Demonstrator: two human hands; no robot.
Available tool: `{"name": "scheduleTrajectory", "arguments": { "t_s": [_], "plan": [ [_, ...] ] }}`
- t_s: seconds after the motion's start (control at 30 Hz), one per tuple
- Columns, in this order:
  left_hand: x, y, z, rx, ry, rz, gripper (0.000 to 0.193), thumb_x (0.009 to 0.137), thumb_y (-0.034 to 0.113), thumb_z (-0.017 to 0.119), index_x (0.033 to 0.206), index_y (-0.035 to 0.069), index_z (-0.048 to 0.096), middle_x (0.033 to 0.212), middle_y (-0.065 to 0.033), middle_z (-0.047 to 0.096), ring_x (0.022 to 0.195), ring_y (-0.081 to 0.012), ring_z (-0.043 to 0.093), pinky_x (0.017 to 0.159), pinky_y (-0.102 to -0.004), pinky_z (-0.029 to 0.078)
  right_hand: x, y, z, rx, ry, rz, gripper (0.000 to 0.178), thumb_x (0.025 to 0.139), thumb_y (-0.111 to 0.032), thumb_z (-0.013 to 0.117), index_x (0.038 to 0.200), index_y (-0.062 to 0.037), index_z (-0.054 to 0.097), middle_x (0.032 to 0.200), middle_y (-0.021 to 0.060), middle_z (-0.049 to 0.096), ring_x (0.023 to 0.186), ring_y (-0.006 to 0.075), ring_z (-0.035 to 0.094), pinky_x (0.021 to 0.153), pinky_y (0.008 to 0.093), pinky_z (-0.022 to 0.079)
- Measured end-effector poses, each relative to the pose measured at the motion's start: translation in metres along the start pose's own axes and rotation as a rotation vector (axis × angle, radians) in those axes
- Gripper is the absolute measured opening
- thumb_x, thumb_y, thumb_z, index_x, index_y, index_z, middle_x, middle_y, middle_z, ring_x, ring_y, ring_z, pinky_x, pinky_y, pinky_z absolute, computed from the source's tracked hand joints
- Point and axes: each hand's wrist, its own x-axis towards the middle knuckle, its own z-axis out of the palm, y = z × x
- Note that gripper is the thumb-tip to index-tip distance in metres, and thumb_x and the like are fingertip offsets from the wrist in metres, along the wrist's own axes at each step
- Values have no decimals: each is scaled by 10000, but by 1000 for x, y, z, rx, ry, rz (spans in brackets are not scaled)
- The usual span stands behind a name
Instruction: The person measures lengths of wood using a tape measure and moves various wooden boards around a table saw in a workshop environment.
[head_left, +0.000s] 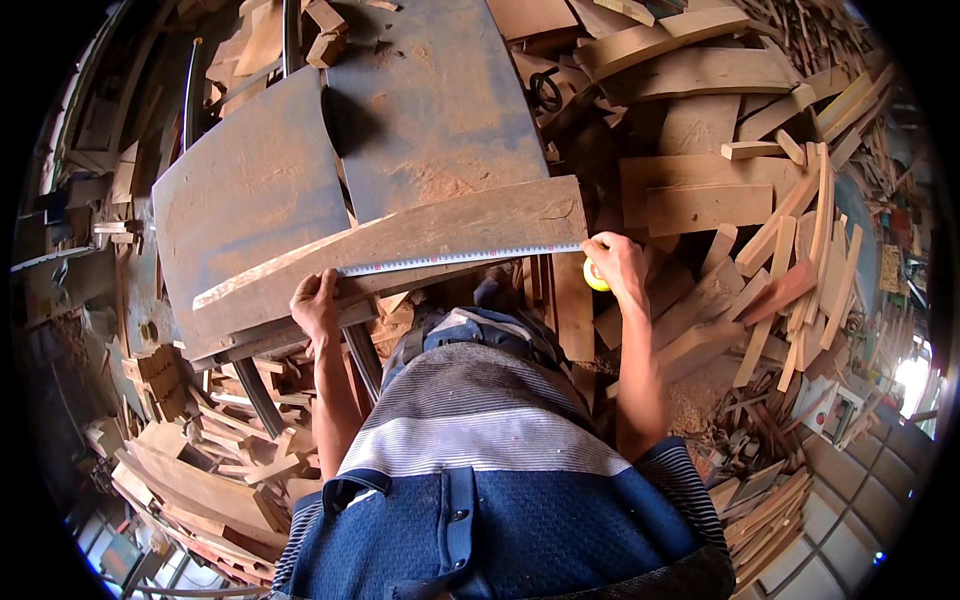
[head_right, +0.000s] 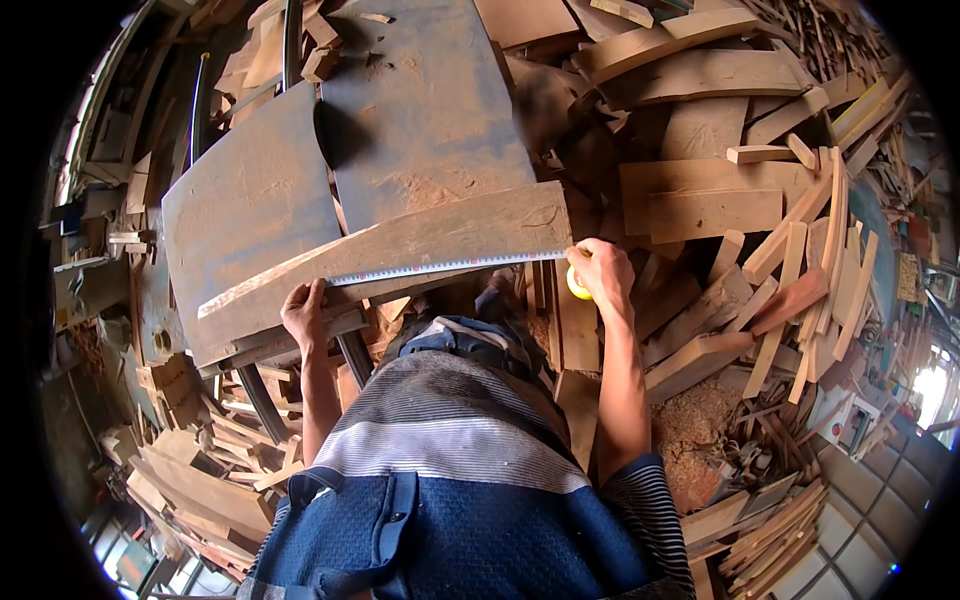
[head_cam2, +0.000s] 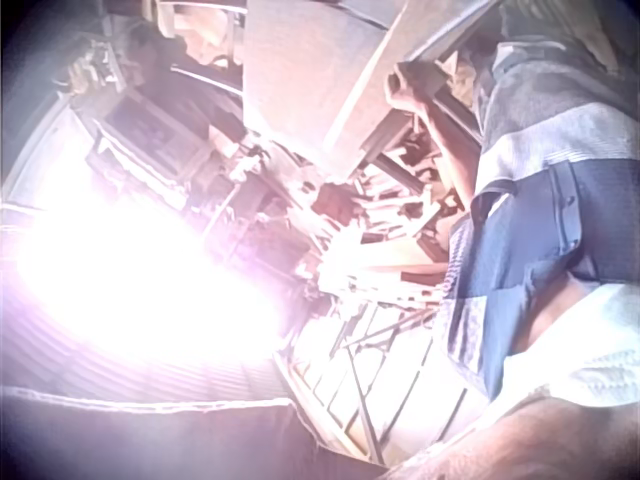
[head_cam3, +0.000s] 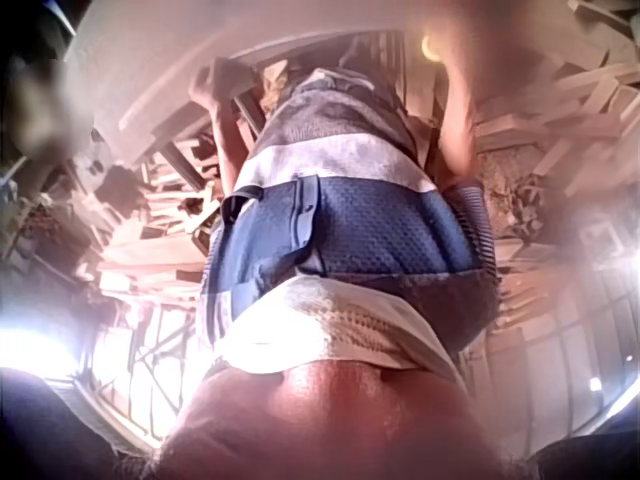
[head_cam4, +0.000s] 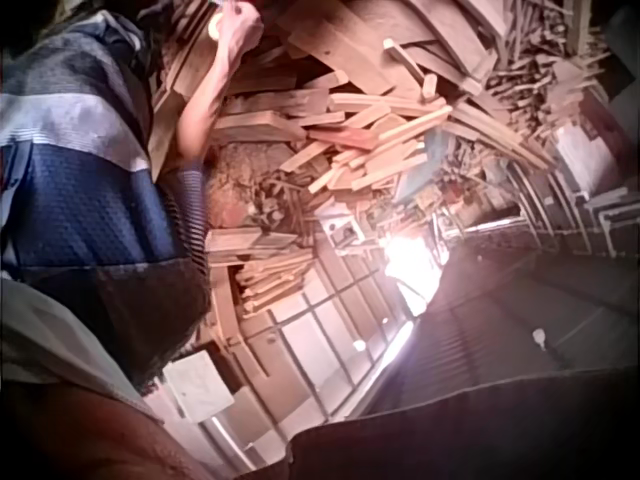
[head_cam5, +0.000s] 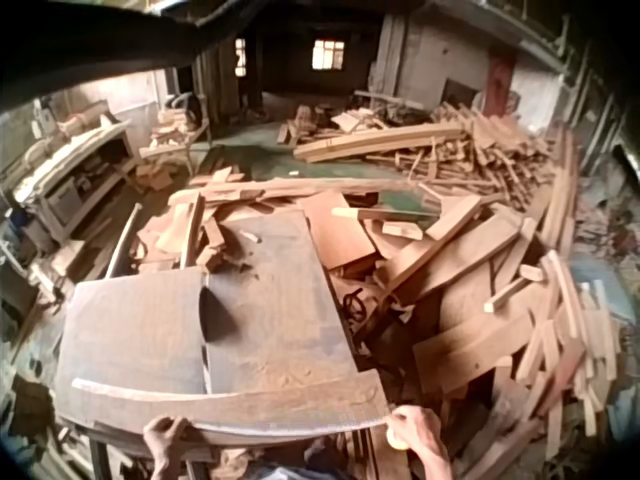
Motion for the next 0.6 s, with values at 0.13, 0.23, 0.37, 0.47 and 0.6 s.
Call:
{"name": "scheduleTrajectory", "arguments": {
  "t_s": [0.13, 0.23, 0.37, 0.47, 0.6],
  "plan": [
    [2, 1, -2, 23, -19, -1, 188, 921, 161, 852, 964, -16, 805, 783, -5, 741, 678, -54, 617, 618, -223, 480, -21, 9, 15, 55, -31, 7, 348, 885, -440, 721, 1007, -129, 821, 815, 128, 773, 823, 307, 768, 759, 412, 579],
    [2, 3, -6, 0, -62, -10, 190, 924, 165, 852, 964, -13, 802, 779, 4, 730, 674, -48, 605, 617, -216, 471, -40, 2, 26, 232, -235, -96, 296, 911, -357, 752, 995, -81, 812, 763, 102, 749, 673, 195, 719, 663, 337, 555],
    [1, 4, -9, -49, -101, -17, 182, 935, 158, 843, 1003, -4, 797, 799, 8, 727, 688, -45, 602, 616, -215, 470, -71, -31, 53, 518, -637, -55, 221, 964, -238, 747, 962, -21, 788, 691, 12, 664, 613, 79, 618, 561, 285, 491],
    [-3, 7, -10, -133, -143, -5, 165, 950, 131, 824, 1047, 1, 791, 836, -2, 737, 709, -51, 612, 625, -219, 484, -79, -44, 73, 446, -486, -267, 234, 940, -241, 748, 1014, -26, 802, 786, 32, 737, 713, 98, 664, 668, 281, 528],
    [-14, 15, -16, -185, -316, -76, 175, 981, 122, 787, 1099, -6, 771, 884, -15, 743, 742, -74, 635, 675, -237, 515, -84, -48, 74, 481, -522, -262, 262, 937, -258, 763, 1026, -16, 810, 884, 71, 782, 833, 123, 693, 789, 300, 550]
  ]
}}
